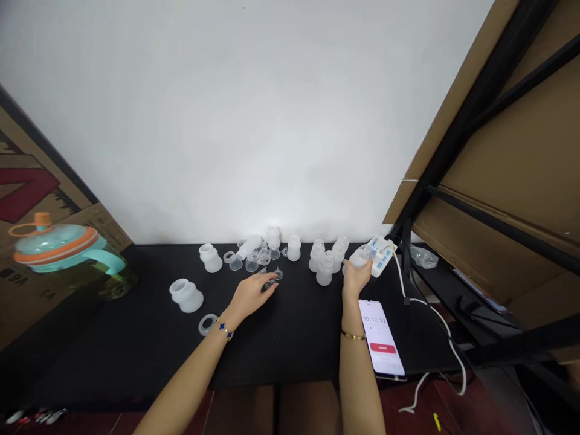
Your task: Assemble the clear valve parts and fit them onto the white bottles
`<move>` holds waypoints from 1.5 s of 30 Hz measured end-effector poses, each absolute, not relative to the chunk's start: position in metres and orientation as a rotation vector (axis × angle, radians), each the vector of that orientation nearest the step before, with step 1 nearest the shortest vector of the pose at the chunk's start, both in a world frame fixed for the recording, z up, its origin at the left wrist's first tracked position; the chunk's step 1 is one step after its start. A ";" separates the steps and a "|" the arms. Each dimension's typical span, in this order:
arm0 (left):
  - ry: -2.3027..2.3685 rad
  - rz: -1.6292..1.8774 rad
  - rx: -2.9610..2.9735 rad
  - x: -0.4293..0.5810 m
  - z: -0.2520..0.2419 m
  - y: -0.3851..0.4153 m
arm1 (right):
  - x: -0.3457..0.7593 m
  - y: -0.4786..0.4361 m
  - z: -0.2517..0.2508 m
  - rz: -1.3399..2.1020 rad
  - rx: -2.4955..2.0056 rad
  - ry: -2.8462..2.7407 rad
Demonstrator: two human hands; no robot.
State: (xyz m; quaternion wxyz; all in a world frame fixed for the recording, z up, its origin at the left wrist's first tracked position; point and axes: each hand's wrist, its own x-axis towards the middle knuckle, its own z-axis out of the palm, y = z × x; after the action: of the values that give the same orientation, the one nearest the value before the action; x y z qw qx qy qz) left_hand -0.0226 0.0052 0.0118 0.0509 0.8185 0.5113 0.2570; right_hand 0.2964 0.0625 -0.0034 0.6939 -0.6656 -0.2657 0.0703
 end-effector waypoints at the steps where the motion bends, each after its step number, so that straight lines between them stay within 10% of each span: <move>1: 1.558 0.782 2.491 -0.023 0.011 0.006 | 0.298 0.064 -0.006 0.171 -1.489 -0.621; 45: 1.640 0.763 2.404 -0.025 0.014 0.008 | 0.251 0.031 0.035 -0.296 -1.349 -0.922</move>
State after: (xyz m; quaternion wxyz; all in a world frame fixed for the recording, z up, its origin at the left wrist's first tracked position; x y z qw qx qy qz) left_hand -0.0249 0.0078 0.0140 0.0667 0.7973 0.5439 0.2530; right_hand 0.2507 0.0307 0.0348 0.6747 -0.5995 -0.4099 -0.1316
